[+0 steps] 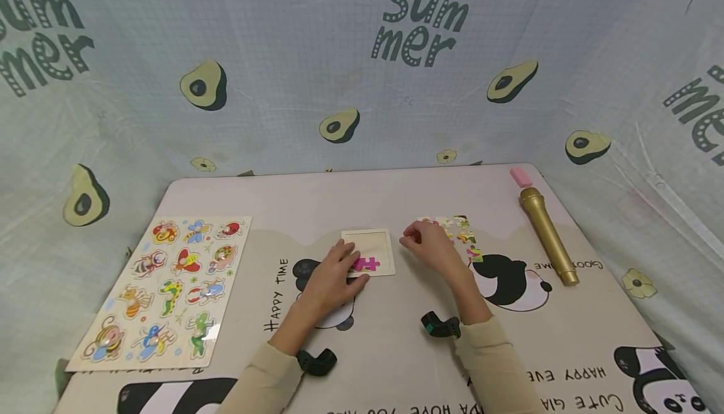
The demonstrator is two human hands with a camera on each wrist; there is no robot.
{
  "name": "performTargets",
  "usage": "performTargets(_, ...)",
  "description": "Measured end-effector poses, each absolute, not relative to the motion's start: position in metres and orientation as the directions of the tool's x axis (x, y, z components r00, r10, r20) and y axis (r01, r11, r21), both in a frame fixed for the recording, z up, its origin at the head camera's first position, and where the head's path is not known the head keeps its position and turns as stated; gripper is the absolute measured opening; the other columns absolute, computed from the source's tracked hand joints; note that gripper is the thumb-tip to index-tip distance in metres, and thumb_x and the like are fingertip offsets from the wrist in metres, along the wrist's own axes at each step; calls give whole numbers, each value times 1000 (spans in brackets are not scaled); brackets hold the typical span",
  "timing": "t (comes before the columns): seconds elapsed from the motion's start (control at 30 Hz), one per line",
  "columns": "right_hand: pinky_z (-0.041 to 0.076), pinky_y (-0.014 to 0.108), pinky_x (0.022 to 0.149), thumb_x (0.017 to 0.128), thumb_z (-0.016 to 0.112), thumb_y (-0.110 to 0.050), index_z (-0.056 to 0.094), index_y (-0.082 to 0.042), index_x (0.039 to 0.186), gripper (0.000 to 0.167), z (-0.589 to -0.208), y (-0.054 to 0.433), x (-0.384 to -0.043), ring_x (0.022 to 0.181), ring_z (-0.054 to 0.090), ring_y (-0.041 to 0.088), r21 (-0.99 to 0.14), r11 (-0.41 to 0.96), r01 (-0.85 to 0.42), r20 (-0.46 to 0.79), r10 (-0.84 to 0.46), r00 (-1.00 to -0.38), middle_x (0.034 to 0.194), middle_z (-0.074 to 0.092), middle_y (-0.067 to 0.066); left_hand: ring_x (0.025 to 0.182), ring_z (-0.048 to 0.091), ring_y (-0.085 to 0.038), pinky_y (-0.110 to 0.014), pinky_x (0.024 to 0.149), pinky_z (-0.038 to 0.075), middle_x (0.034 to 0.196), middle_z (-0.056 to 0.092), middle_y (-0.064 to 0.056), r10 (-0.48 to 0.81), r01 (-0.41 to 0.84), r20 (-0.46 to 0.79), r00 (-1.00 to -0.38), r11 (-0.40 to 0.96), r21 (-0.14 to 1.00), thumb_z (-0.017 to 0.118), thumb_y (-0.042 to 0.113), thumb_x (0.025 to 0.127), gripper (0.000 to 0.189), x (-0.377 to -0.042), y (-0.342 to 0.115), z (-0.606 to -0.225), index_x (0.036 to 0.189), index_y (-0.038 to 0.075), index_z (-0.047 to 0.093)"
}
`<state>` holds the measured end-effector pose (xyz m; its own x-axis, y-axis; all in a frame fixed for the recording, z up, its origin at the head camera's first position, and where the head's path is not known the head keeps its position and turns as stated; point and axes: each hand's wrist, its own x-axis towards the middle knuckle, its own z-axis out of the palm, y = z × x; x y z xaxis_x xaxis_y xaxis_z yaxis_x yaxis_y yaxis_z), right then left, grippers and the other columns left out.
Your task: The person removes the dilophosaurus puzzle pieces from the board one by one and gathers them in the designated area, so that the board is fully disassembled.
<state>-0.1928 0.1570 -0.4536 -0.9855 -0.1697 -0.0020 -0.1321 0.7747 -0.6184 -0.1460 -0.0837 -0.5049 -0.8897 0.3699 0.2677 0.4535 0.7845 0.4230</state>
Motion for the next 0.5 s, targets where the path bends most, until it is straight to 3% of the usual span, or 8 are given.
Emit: performTargets(0.5, 48, 27, 73, 91, 73, -18, 68, -1, 115, 30, -460, 127, -184, 82, 53, 16, -595, 773, -221, -37, -301, -953, 91, 61, 6, 143, 45, -35, -46, 115, 42, 143, 58, -15, 365, 450, 271, -891, 795, 408, 69, 38, 89, 57, -147, -85, -505, 130, -2, 64)
